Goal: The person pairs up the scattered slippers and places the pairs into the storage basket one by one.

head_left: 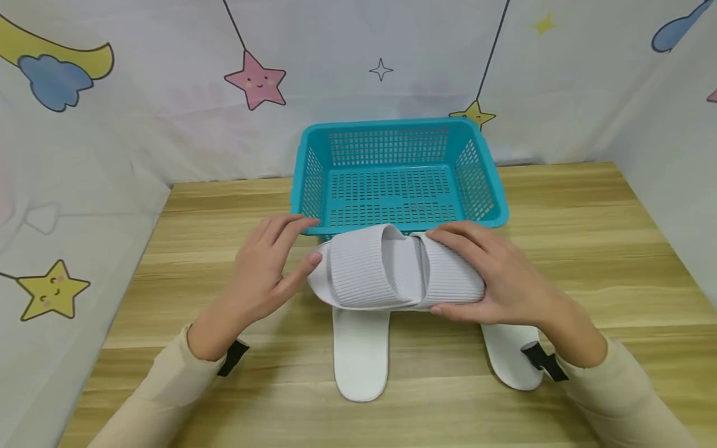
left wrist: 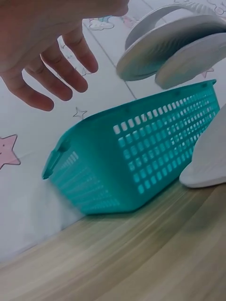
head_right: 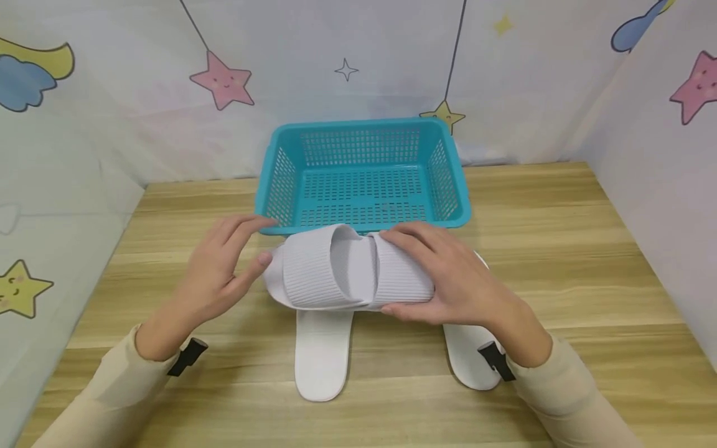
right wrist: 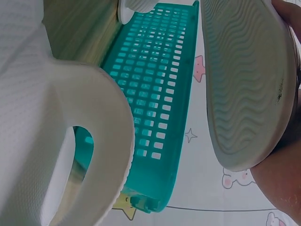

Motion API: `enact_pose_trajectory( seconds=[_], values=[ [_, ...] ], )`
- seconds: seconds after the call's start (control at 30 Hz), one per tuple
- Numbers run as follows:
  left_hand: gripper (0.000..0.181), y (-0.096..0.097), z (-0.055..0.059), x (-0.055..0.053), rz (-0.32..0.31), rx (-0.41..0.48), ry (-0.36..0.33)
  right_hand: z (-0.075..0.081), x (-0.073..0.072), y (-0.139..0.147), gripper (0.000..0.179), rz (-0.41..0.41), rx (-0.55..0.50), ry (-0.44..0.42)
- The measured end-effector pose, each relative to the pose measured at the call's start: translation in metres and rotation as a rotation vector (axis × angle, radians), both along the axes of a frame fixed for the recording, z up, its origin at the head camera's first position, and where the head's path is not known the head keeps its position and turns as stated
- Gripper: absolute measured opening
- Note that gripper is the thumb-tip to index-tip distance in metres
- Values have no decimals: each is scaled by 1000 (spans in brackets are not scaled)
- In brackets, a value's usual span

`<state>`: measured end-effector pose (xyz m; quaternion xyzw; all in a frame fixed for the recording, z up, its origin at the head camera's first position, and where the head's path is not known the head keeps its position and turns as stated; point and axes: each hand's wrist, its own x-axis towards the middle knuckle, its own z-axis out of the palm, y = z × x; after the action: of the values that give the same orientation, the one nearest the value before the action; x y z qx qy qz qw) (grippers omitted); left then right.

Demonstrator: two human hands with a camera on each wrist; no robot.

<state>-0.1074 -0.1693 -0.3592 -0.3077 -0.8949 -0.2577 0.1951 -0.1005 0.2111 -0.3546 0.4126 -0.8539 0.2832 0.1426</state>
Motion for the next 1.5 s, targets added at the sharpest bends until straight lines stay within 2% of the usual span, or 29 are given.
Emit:
enact_pose_trajectory(
  seconds=[0.2,0.3,0.6,0.77,0.87,1.0,1.5],
  values=[
    [69,-11,-6,-7,25,-14,-29,1,1,0,89,-14,-28,65],
    [67,-14,-8,-8,16,-17,-34,2,1,0,89,-16,-49,98],
    [63,-19,-14,-8,-23,-8,-21,5,0,5,90,-33,-63,114],
    [56,-21,-14,-7,-20,-78,-103,7,-3,8,90,-41,-72,130],
    [60,-22,-15,-7,-13,-156,-183,9,-4,8,91,-46,-80,139],
    [65,-23,-18,-8,-20,-223,-250,9,-4,9,92,-48,-89,136],
    [68,-23,-22,-4,-42,-206,-263,6,-9,8,92,-33,-82,65]
  ],
)
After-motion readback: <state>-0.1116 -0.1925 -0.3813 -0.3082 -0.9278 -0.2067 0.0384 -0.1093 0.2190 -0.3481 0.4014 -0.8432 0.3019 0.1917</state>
